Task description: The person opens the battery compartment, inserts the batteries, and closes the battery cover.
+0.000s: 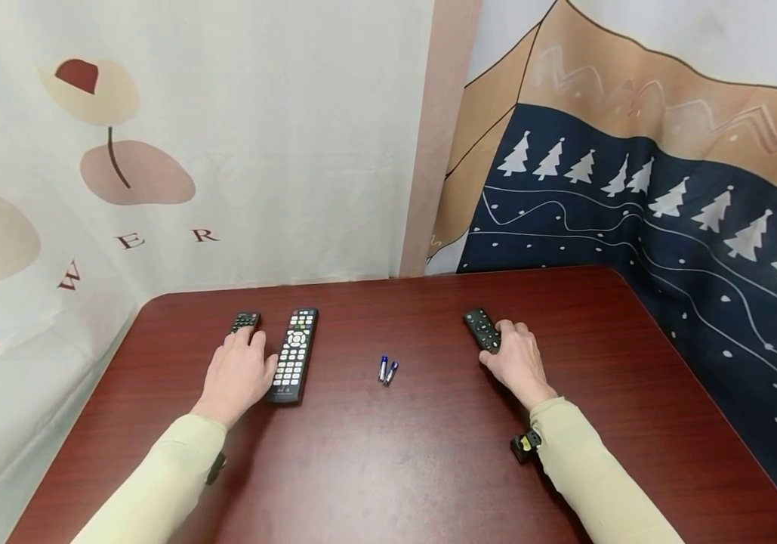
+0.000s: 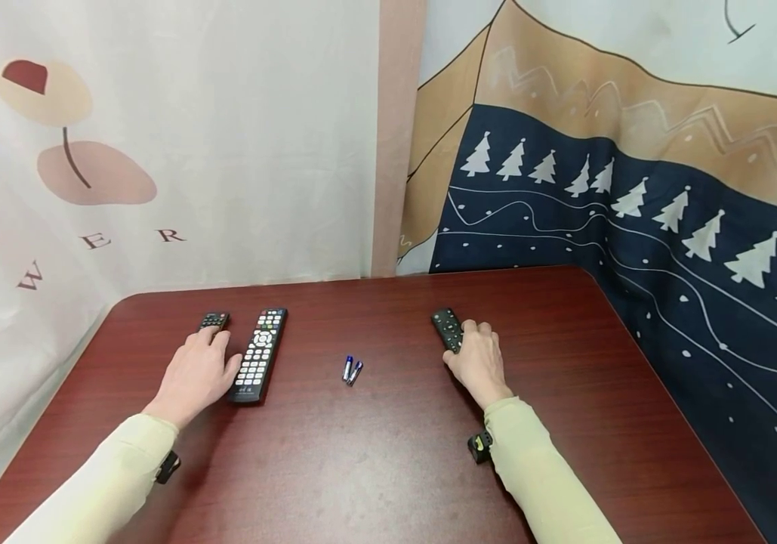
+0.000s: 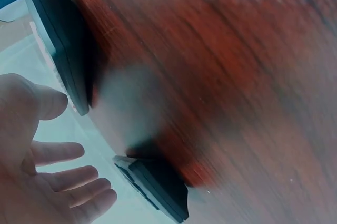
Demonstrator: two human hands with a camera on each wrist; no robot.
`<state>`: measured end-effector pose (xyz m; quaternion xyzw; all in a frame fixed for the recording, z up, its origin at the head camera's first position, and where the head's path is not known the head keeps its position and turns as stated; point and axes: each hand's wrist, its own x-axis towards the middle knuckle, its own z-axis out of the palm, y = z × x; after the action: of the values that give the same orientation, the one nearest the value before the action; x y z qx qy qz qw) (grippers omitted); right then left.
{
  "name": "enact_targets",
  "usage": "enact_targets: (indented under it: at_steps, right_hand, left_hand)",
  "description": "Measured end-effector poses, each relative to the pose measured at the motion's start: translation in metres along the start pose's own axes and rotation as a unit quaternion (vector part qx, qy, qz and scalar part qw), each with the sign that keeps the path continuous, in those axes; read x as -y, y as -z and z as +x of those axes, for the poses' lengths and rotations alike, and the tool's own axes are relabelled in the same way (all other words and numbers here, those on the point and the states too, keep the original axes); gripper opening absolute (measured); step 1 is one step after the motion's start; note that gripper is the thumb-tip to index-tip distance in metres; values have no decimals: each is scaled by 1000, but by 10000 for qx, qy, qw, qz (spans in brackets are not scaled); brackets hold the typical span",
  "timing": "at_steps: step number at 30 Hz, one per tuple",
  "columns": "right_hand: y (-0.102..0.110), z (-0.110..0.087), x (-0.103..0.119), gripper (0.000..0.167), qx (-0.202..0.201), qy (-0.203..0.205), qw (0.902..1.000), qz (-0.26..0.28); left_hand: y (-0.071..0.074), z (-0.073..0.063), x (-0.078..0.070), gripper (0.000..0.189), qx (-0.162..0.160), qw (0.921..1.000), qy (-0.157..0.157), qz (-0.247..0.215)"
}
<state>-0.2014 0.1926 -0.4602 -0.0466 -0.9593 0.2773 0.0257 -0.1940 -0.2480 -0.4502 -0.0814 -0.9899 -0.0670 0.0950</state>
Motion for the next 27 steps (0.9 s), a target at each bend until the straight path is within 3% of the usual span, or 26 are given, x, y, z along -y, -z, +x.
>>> enact_targets:
  at_steps: [9,17,27]
  right_hand:
    - [1,-2,0,58,26,-43,9999,-119]
    - [1,-2,0,58,-10,-64,9997,-216]
    - [2,-3,0,56,-43,-34,9996,-280]
  left_hand:
    - [0,-4,7,47,425,9985,334,83]
    - [1,-4,11,49,470,9972,528,248]
    - [1,-6,13,50,590,9943,886,9]
